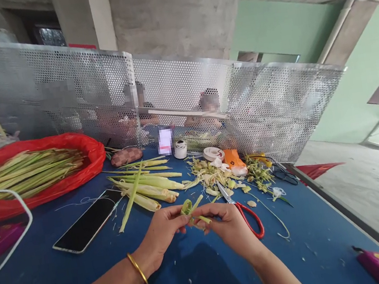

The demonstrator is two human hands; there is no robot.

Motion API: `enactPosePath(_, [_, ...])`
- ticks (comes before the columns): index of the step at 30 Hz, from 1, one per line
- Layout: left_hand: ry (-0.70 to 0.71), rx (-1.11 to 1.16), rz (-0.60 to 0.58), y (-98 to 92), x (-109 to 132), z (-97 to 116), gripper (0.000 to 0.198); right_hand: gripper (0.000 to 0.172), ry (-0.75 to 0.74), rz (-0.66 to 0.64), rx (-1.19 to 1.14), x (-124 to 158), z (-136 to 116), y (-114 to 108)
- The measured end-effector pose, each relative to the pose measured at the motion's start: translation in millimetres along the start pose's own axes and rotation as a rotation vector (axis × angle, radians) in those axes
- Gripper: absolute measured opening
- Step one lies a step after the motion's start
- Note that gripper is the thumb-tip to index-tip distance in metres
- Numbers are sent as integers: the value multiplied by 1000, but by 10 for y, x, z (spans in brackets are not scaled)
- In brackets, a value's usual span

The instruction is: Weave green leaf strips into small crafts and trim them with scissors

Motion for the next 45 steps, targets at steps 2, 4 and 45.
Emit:
enactPosePath(2, [-51,29,-12,5,4,-37,19,22,-1,21,-6,0,-8,-15])
enactPosePath(4, [-100,66,-29,17,7,-84,19,20,-10,33,-31,1,-12,-18])
enactPosePath(45, [190,-437,1,47,65,73,26,17,83,274,56,33,161,-51])
Point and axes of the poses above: each hand's wrist, its own x-axis away from the middle knuckle, its own y-axis out of the palm, z = x × y, the point moved 8 cm from there along -x, towards the middle knuckle, and after that the axes turned 1 degree about -x, right-handed, at the moved point
